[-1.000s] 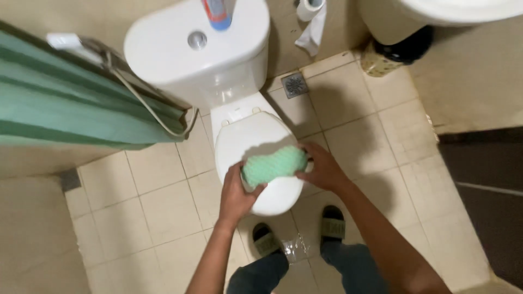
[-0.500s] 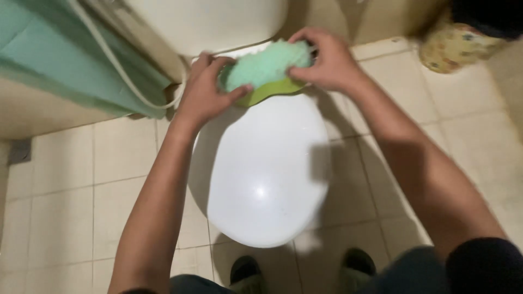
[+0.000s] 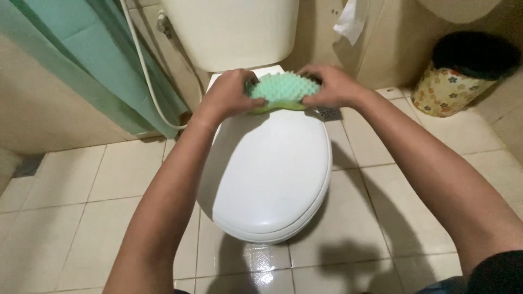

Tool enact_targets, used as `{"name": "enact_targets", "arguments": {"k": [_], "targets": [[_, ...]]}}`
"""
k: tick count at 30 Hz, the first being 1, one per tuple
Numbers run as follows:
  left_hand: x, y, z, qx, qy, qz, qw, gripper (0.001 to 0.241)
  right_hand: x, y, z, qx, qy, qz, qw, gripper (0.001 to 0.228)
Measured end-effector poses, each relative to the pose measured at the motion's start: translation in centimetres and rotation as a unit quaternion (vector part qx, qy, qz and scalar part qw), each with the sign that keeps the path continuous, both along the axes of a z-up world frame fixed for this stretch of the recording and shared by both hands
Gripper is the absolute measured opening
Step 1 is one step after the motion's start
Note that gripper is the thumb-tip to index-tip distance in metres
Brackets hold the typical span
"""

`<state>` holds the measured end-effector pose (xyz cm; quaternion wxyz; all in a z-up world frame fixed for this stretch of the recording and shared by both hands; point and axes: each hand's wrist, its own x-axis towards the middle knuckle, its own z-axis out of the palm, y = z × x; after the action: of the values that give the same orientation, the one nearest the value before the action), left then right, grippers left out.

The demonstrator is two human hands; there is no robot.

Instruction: The person scrubs the tiled bathroom floor around the base of a toilet using a handheld bidet sprayer and a blue scrub brush. They then rinse the brush and use a green sponge to wipe the toilet seat and lid.

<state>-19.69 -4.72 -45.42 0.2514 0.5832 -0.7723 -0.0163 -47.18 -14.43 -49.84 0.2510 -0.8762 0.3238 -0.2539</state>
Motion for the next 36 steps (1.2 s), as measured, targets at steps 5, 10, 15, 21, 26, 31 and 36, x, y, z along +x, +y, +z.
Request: {"name": "enact_targets", "arguments": {"k": [5, 10, 15, 21, 26, 31, 36], "targets": [[-0.8, 3.4, -0.2, 0.073, -0.016, -0.037, 0.997, 0.057, -1.4, 4.0, 0.3, 0.058, 0.083, -0.016, 0.995, 0.069], [-2.0, 5.7, 0.8, 0.083, -0.038, -0.069, 0.993, 0.059, -2.2, 7.3, 2.5, 0.067, 0.165, -0.003, 0.984, 0.072], [-3.5, 8.8, 2.1, 0.143, -0.072, -0.104, 0.982, 0.056, -2.9, 11.0, 4.1, 0.063, 0.241, 0.034, 0.968, 0.079], [-5.4, 11.5, 3.3, 0.209, -0.123, -0.151, 0.958, 0.052, -1.6, 16.2, 7.2, 0.089, 0.341, 0.066, 0.933, 0.063], [-7.4, 14.0, 5.6, 0.305, -0.165, -0.115, 0.931, 0.05, -0.5, 19.0, 7.9, 0.087, 0.385, 0.084, 0.915, 0.058], [-7.0, 14.2, 5.2, 0.299, -0.204, -0.101, 0.927, 0.048, -0.2, 18.9, 9.0, 0.002, 0.423, 0.068, 0.903, 0.054], [-5.2, 12.7, 4.0, 0.178, -0.167, -0.066, 0.967, 0.053, -0.3, 15.7, 8.0, -0.038, 0.319, 0.01, 0.947, 0.068]]}}
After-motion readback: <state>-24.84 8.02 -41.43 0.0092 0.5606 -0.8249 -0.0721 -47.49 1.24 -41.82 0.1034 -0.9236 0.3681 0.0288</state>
